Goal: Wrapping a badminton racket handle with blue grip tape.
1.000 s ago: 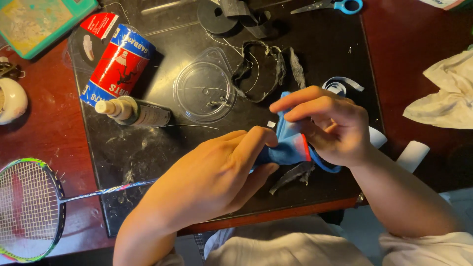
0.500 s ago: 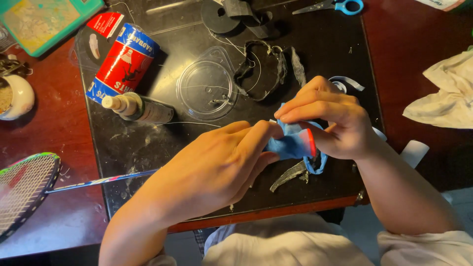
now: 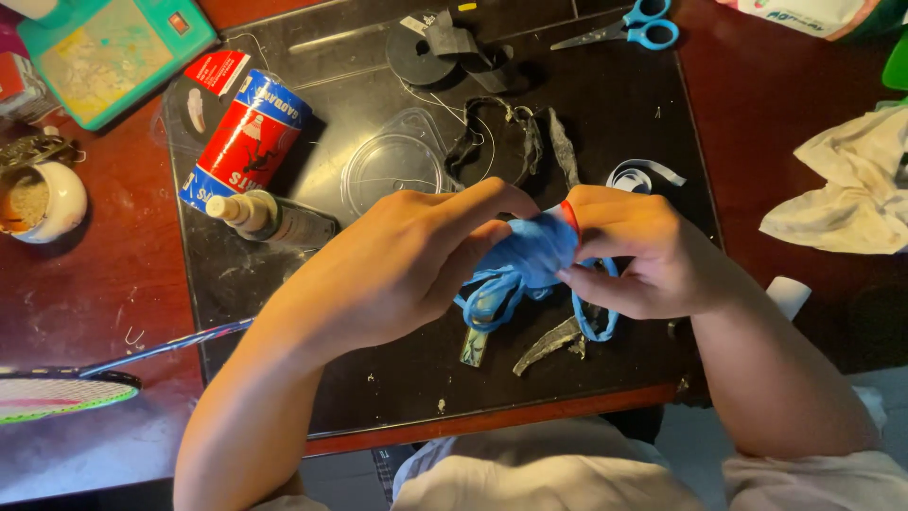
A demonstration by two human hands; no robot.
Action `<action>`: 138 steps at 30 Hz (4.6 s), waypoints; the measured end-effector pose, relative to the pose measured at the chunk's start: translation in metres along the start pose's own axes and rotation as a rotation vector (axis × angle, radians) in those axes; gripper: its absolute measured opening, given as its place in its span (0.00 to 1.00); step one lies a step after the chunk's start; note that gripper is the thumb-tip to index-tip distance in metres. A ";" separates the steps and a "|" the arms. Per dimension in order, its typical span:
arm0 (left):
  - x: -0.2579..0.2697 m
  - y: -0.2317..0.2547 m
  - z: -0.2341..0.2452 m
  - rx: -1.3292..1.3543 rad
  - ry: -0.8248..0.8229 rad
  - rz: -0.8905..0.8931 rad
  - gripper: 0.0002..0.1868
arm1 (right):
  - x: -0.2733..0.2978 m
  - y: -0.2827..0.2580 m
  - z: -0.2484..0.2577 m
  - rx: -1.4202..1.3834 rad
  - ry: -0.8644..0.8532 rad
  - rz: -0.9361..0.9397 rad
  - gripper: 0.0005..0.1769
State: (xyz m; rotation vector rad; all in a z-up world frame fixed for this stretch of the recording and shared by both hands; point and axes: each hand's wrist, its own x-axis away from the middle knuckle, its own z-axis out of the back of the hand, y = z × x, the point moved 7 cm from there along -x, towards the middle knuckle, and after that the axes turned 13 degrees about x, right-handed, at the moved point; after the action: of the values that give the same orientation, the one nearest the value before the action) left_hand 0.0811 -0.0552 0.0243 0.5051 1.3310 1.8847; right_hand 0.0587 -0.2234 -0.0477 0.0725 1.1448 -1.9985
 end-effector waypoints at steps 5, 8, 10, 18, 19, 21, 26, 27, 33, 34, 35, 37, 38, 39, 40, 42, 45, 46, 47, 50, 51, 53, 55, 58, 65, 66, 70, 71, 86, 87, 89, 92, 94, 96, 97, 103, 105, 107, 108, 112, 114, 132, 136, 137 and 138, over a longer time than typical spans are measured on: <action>0.003 0.001 -0.002 -0.075 0.040 -0.050 0.11 | 0.002 -0.002 0.005 -0.045 -0.009 -0.019 0.12; 0.004 0.003 -0.005 -0.116 0.071 -0.076 0.13 | 0.035 0.031 -0.004 -0.073 0.039 -0.178 0.20; 0.005 0.002 -0.009 -0.161 0.084 -0.068 0.15 | 0.042 0.039 -0.008 -0.078 0.082 -0.297 0.24; 0.005 -0.005 -0.019 -0.205 0.097 0.069 0.27 | -0.002 -0.015 0.010 -0.185 0.300 -0.134 0.25; 0.006 -0.006 -0.020 -0.204 0.095 0.068 0.27 | 0.004 -0.011 0.009 -0.185 0.301 -0.135 0.25; 0.008 -0.010 -0.023 -0.215 0.093 0.078 0.25 | 0.016 0.000 0.005 -0.056 0.266 -0.178 0.17; 0.015 -0.012 -0.020 -0.225 0.107 0.039 0.25 | 0.020 0.005 0.008 -0.081 0.288 -0.231 0.16; 0.016 -0.011 -0.020 -0.252 0.103 0.001 0.26 | 0.019 0.002 0.010 -0.049 0.295 -0.214 0.16; 0.010 -0.001 -0.015 -0.202 0.157 0.028 0.25 | 0.018 0.005 0.007 -0.163 0.286 -0.198 0.16; 0.011 -0.004 -0.017 -0.202 0.160 0.028 0.25 | 0.017 0.004 0.008 -0.163 0.283 -0.197 0.16; 0.012 -0.007 -0.018 -0.225 0.179 0.019 0.22 | 0.015 0.001 0.008 -0.168 0.279 -0.156 0.14; 0.014 -0.008 -0.017 -0.250 0.200 0.013 0.18 | 0.014 -0.004 0.009 -0.175 0.274 -0.113 0.13; 0.016 -0.005 -0.016 -0.220 0.208 -0.022 0.17 | 0.015 -0.001 0.009 -0.185 0.273 -0.170 0.13; 0.017 -0.002 -0.016 -0.189 0.215 -0.056 0.15 | 0.017 0.002 0.008 -0.195 0.271 -0.230 0.13; 0.019 0.002 -0.016 -0.188 0.216 -0.052 0.15 | 0.019 0.002 0.006 -0.199 0.269 -0.230 0.13; 0.025 0.023 -0.009 -0.292 0.369 -0.215 0.12 | 0.022 0.006 0.004 -0.270 0.284 -0.264 0.12; 0.041 0.019 -0.017 -0.458 0.551 -0.004 0.12 | 0.018 0.003 0.007 -0.235 0.284 -0.273 0.13; 0.043 0.016 -0.025 -0.455 0.552 -0.002 0.12 | 0.019 0.003 0.005 -0.235 0.281 -0.276 0.13; 0.044 0.010 -0.033 -0.363 0.553 0.043 0.12 | 0.020 0.004 0.005 -0.248 0.291 -0.277 0.13; 0.044 0.000 -0.048 -0.293 0.577 0.068 0.11 | 0.022 0.005 0.004 -0.236 0.295 -0.280 0.14; 0.043 0.000 -0.052 -0.318 0.599 0.041 0.11 | 0.023 0.005 0.005 -0.204 0.296 -0.275 0.14; 0.042 -0.004 -0.054 -0.310 0.607 0.057 0.12 | 0.019 0.004 0.006 -0.215 0.287 -0.264 0.14; 0.040 -0.007 -0.056 -0.303 0.612 0.071 0.13 | 0.018 0.004 0.007 -0.226 0.282 -0.252 0.14; 0.039 -0.011 -0.060 -0.286 0.617 0.077 0.14 | 0.023 0.013 0.005 -0.247 0.295 -0.376 0.15; 0.043 -0.012 -0.059 -0.224 0.643 0.025 0.08 | 0.016 0.007 0.006 -0.198 0.263 -0.287 0.14; 0.045 -0.011 -0.058 -0.187 0.641 0.004 0.07 | 0.015 0.006 0.006 -0.196 0.259 -0.278 0.14; 0.047 -0.005 -0.051 -0.145 0.657 0.008 0.05 | 0.015 0.007 0.005 -0.231 0.264 -0.296 0.15; 0.049 -0.005 -0.048 -0.145 0.701 0.042 0.05 | 0.013 0.006 0.005 -0.231 0.256 -0.286 0.15; 0.038 -0.010 -0.040 -0.159 0.640 0.168 0.10 | 0.017 0.007 0.003 -0.235 0.241 -0.290 0.16; 0.039 -0.009 -0.040 -0.152 0.637 0.149 0.09 | 0.017 0.007 0.002 -0.254 0.234 -0.290 0.16; 0.042 -0.008 -0.038 -0.155 0.654 0.140 0.09 | 0.016 0.006 0.002 -0.267 0.238 -0.286 0.16; 0.047 -0.008 -0.035 -0.170 0.677 0.137 0.09 | 0.017 0.008 0.001 -0.264 0.238 -0.288 0.15; 0.050 -0.007 -0.033 -0.182 0.684 0.144 0.09 | 0.018 0.008 0.001 -0.249 0.237 -0.293 0.14; 0.050 -0.005 -0.034 -0.185 0.635 0.112 0.10 | 0.018 0.008 0.000 -0.260 0.221 -0.318 0.14; 0.049 -0.004 -0.032 -0.185 0.635 0.111 0.10 | 0.018 0.008 0.000 -0.260 0.222 -0.318 0.14; 0.032 0.016 -0.015 -0.329 0.500 0.074 0.13 | 0.017 0.009 -0.001 -0.310 0.208 -0.291 0.15; 0.023 0.043 -0.009 -0.435 0.451 -0.201 0.27 | 0.017 0.009 0.002 -0.243 0.236 -0.253 0.15; 0.027 0.023 -0.015 -0.493 0.368 -0.187 0.27 | 0.020 0.012 0.003 -0.254 0.238 -0.325 0.15; 0.028 0.011 -0.020 -0.549 0.284 -0.170 0.28 | 0.022 0.017 0.003 -0.269 0.239 -0.399 0.16; 0.030 -0.011 -0.022 -0.485 0.223 -0.067 0.22 | 0.025 0.021 0.000 -0.464 0.279 -0.361 0.22; 0.030 -0.010 -0.021 -0.442 0.240 -0.085 0.23 | 0.015 0.021 -0.005 -0.696 0.238 -0.431 0.38; 0.028 -0.001 -0.003 -0.475 0.315 -0.140 0.26 | 0.017 0.003 -0.001 -0.168 0.220 -0.372 0.10; 0.024 0.008 -0.001 -0.463 0.326 -0.205 0.22 | 0.037 0.014 -0.006 -0.331 0.256 -0.413 0.11; 0.024 0.010 -0.002 -0.502 0.321 -0.220 0.21 | 0.069 0.035 -0.009 -0.246 0.252 -0.524 0.14; 0.024 0.012 -0.003 -0.541 0.315 -0.234 0.20 | 0.102 0.056 -0.012 -0.159 0.250 -0.634 0.17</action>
State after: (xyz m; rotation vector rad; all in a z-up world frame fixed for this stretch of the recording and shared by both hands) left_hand 0.0600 -0.0404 0.0315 -0.2212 0.9492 2.0654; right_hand 0.0240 -0.2921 -0.1359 -0.1455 1.6336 -2.4839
